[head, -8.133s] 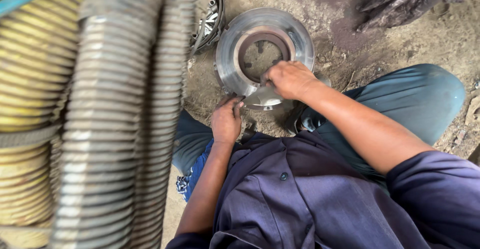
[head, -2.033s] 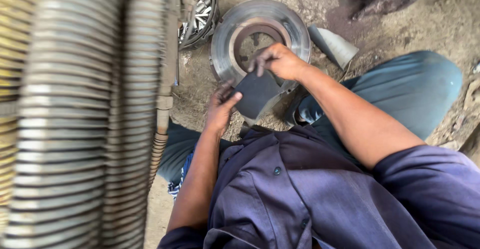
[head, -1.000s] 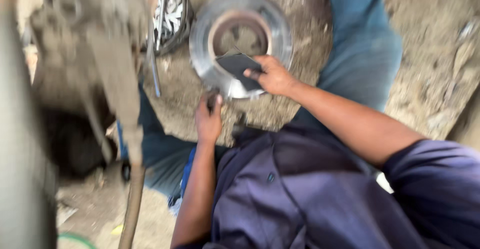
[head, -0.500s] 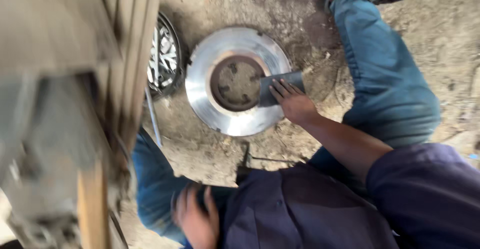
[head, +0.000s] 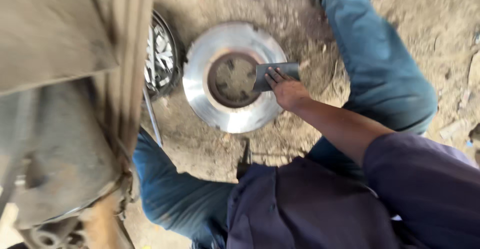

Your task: The person scrubs a metal brake drum with a sanding pad and wipes it with a cloth. They then flip the drum and continue scrubbing both sides, occasionally wiping away debris.

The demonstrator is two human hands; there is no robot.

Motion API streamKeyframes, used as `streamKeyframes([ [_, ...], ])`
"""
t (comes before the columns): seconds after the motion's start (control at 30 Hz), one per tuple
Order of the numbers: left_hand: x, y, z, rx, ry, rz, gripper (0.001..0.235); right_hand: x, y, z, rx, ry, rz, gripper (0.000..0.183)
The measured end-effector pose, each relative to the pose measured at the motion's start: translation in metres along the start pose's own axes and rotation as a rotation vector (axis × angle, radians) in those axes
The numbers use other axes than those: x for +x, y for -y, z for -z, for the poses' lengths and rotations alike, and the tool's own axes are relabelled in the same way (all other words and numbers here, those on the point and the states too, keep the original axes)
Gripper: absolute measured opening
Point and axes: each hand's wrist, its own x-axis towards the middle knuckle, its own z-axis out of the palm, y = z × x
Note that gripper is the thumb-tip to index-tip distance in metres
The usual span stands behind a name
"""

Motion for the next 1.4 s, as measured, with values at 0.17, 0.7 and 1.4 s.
streamKeyframes([
  [0.17, 0.022, -0.009, -0.032, -0.175, 0.157, 0.037, 0.039, 0.075, 0.01, 0.082, -0.044, -0.262, 0.134, 0.062],
  [0.7, 0.044, 0.102, -0.087, -0.121, -0.172, 0.078, 0.04, 0.028, 0.013, 0.073, -0.002, -0.109, -0.014, 0.065],
  [1.4, 0.037, 0.156, -0.155, -0.191, -0.521, -0.09, 0.035, 0.05, 0.014, 0.079, -0.113, 0.0, -0.066, 0.087],
])
